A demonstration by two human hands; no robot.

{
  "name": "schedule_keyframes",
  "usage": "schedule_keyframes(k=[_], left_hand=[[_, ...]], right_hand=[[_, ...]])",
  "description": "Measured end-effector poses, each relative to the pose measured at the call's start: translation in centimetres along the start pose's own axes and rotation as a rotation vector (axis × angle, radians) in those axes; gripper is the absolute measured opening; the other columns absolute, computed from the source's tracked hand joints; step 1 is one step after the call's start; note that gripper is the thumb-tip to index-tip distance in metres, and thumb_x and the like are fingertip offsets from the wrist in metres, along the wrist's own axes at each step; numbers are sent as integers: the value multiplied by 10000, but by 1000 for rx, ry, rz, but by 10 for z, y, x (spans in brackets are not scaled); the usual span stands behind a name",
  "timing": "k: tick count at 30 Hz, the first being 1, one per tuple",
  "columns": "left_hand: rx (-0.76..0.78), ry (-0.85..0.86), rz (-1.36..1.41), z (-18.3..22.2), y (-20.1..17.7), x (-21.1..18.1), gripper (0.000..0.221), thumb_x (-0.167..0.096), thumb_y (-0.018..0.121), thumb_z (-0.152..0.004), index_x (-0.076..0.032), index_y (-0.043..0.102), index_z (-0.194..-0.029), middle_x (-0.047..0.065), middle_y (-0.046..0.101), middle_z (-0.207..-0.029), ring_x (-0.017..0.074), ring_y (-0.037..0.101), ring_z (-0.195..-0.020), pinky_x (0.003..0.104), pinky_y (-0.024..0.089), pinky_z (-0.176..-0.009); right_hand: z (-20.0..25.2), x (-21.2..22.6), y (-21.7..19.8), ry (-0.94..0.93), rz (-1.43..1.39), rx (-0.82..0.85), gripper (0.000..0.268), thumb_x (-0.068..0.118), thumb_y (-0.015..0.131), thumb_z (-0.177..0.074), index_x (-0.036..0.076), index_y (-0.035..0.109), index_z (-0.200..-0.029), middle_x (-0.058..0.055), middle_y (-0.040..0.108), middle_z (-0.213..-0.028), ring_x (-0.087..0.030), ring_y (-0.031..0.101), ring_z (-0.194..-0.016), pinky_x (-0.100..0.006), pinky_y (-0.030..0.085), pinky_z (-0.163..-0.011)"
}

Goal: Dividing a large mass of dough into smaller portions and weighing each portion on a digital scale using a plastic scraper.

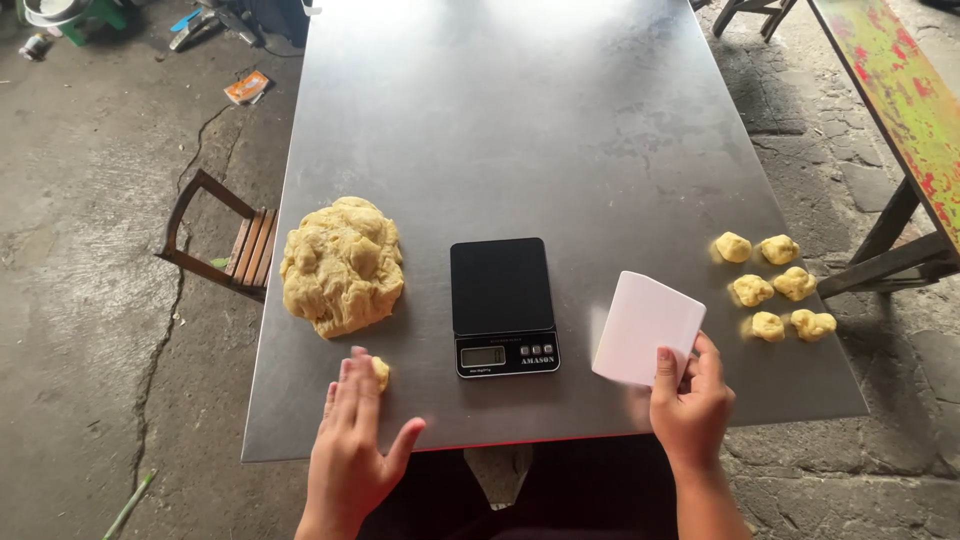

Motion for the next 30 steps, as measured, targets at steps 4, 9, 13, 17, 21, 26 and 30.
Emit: schedule_keyframes(k=[4, 9, 13, 17, 21, 26, 30], left_hand=[[18, -112, -160, 13, 7, 8, 950, -646, 626, -860, -59, 410, -1575, 149, 447, -1621, 347, 460, -1474, 495, 411, -1151], [-63, -260, -92, 11, 2, 20, 1032, -596, 588, -883, 113, 295, -1574, 325, 313, -1640, 465, 312, -1529, 559, 318, -1198], [62, 11, 80, 12, 15, 6, 852, -515, 659, -901, -16, 408, -1545, 249, 307, -1665, 430, 266, -1563, 535, 292, -1225], [59, 153, 84, 7, 8, -1, 859, -530, 677, -906, 4, 420, -1528, 186, 421, -1611, 367, 335, -1540, 509, 311, -1242], [64, -138, -16, 15, 11, 33, 919, -620, 537, -906, -12, 370, -1576, 179, 374, -1655, 410, 336, -1535, 566, 329, -1184], [110, 28, 274, 10, 0, 6, 1008, -693, 473, -894, 47, 324, -1564, 258, 303, -1658, 392, 272, -1559, 517, 264, -1235], [234, 228, 266, 5, 4, -17, 1094, -777, 486, -876, 29, 272, -1584, 222, 265, -1680, 376, 218, -1580, 479, 236, -1254]], right_hand=[[-2, 6, -1, -17, -16, 11, 455, 275, 653, -1015, -44, 590, -1334, -117, 764, -899, -212, 717, -707, -334, 558, -644], [1, 5, 0, -37, 14, -1, 458, 293, 645, -1020, -43, 588, -1326, -104, 760, -875, -214, 703, -670, -341, 545, -610], [4, 3, -1, -43, 21, -13, 446, 271, 657, -1014, -42, 590, -1324, -97, 755, -858, -217, 698, -673, -349, 542, -632], [0, 7, 1, -53, 19, -14, 440, 287, 651, -1022, -35, 594, -1315, -88, 752, -846, -207, 693, -661, -341, 535, -616], [1, 5, 1, -48, 16, -10, 420, 266, 653, -1020, -31, 593, -1311, -78, 752, -844, -195, 691, -658, -335, 537, -616], [1, 3, 3, -55, 32, -10, 415, 271, 659, -1017, -24, 603, -1304, -56, 731, -796, -189, 664, -628, -339, 522, -611], [2, 6, 3, -60, 26, -7, 404, 263, 658, -1019, -26, 602, -1296, -56, 732, -797, -177, 655, -614, -327, 520, -601]])
Point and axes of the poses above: each hand's wrist, its own z-axis away from the middle knuckle, its own y-axis out of the palm, x = y × z, the point moved 5 cm from there along -z, towards the middle knuckle
